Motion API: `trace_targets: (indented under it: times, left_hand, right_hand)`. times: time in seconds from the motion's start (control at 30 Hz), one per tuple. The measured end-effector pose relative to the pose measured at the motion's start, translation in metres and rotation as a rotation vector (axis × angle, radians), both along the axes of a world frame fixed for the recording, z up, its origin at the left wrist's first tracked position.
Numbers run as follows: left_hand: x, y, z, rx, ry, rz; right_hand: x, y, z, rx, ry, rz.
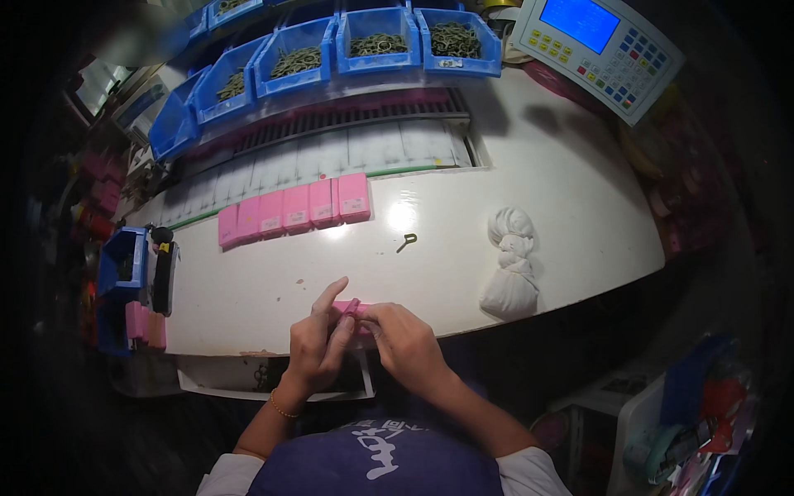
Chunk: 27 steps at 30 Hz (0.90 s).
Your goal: The person is manually assembling metal clips by inserting small metal components into pink plastic housings at a workstation.
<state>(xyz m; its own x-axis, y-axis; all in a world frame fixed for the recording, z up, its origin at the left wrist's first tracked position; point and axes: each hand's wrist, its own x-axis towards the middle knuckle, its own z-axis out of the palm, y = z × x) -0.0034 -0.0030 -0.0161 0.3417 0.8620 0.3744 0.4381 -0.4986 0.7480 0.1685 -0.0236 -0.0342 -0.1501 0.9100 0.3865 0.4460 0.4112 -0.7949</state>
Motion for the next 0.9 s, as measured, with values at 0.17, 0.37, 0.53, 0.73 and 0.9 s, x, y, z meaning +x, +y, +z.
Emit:
trace_targets:
  times: [0.17,0.37,0.53,0.73,0.9]
  left_hand:
    - [-0.003,-0.001,0.0,-0.038,-0.001,-0.007]
    - [-0.012,-0.003,-0.009,-0.099,-0.187,0.108]
    - [-0.013,-0.011,-0.015,-0.121,-0.31,0.204]
    - [-0.017,-0.015,-0.027,0.018,-0.228,0.314]
    - [-0.023,-0.018,-0.02,-0.332,-0.462,0.345]
  right_hand:
    - [-0.004,0.001,-0.001,0.027,-0.006,-0.033]
    - [-0.008,-0.001,-0.012,-0.039,0.12,-0.099]
    - [-0.021,0.014,-0.01,-0.124,0.17,-0.251]
    - [-0.027,0.014,0.003,0.075,-0.104,-0.344]
    - [-0.022,-0.012,0.007,-0.347,0.188,0.029]
